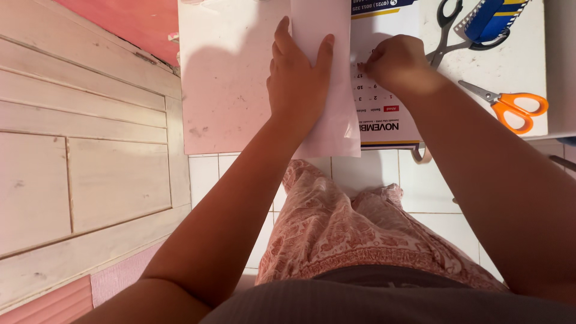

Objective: The person cuts a sheet of paper from a wall calendar roll using orange-handled scissors, then folds and tapes the cut sheet on a white table. The person repeats the cutting and folding process with another sheet.

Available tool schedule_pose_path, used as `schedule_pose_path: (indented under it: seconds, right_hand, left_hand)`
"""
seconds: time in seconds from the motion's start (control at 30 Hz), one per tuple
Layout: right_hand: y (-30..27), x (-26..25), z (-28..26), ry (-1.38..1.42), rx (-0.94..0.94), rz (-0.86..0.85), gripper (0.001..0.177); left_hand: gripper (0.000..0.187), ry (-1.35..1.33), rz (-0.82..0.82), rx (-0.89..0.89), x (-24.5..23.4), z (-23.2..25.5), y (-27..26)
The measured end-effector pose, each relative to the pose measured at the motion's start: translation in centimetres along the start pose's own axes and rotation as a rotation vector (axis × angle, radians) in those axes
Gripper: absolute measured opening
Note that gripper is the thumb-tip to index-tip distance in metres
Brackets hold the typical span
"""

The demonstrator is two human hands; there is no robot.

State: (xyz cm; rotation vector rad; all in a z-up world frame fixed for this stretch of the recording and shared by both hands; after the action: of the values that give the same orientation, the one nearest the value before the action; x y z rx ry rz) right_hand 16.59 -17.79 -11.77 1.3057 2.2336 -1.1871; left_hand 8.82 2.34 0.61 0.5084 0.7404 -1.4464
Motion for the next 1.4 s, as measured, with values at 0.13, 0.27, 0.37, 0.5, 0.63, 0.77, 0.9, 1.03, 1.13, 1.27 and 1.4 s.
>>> schedule_pose_path:
  seconds: [0.13, 0.27, 0.37, 0.5, 0.63, 0.77, 0.9, 1.03, 1.13, 1.27, 1.4]
  right_hand:
    - [-0.8, -0.1, -0.8, -0.027, 0.05, 0.007, 0.04]
    - [-0.7, 0.4, -0.8, -0.024, 0.128, -0.054, 0.048]
    - [0.1, 0.7, -2.2, -0.126, 0.018, -0.039, 0.051]
    - [0.7, 0.5, -2.4, -0.125, -0.082, 0.031, 0.051]
    - [1.0, 0.7, -1.8, -0.094, -0.054, 0.033, 0.051]
    - [0.8, 1.2, -1.1, -0.08, 0.07, -0.024, 0.051]
    - [-0.2, 0.8, -2.3, -0.031, -0.007, 0.027, 0.047]
    - [-0.8, 0.3, -3.8, -0.035, -0.163, 0.064, 0.044]
    - [-0.3, 0.5, -3.4, -0.062, -0.121, 0.053, 0.046]
    - [0.5, 0.6, -3.3, -0.088, -0.083, 0.066, 0.051]
    - [0.7, 0.8, -2.8, -0.042, -0.093, 0.066, 0.048]
  left_hand:
    - [0.084, -0.007, 0.021, 0.009, 0.2, -0.2, 0.0]
    - [0.084, 0.0, 0.039, 0.031, 0.1, -0.3, 0.0]
    - [0.084, 0.0, 0.029, 0.023, 0.2, -0.3, 0.1]
    - [0.084, 0.006, 0.034, 0.01, 0.1, -0.4, 0.1]
    - [0.084, -0.001, 0.042, 0.008, 0.0, -0.3, 0.1]
    - [0.083, -0.011, 0.036, 0.015, -0.1, -0.2, -0.1]
    - [0.083, -0.023, 0.03, 0.021, -0.2, 0.1, -0.3]
    - [0.083, -0.029, 0.034, 0.023, -0.3, 0.1, -0.3]
    - [0.083, -0.023, 0.043, 0.01, -0.2, 0.0, -0.2]
    - [0.083, -0.018, 0.047, -0.002, -0.2, -0.2, -0.1]
    - [0.083, -0.008, 0.052, 0.002, 0.0, -0.3, -0.1]
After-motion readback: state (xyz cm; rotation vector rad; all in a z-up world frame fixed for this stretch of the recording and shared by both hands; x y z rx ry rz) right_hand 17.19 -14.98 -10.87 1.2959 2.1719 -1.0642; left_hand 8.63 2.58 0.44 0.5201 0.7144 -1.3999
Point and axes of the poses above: each hand's wrist, its own y-axis towards the middle knuckle, its own x-axis out of the palm, z = x × y, the point moved 9 cm from there along y, towards the middle knuckle, and after that the axes turned 15 degrees about -z, right-handed, at the moved point
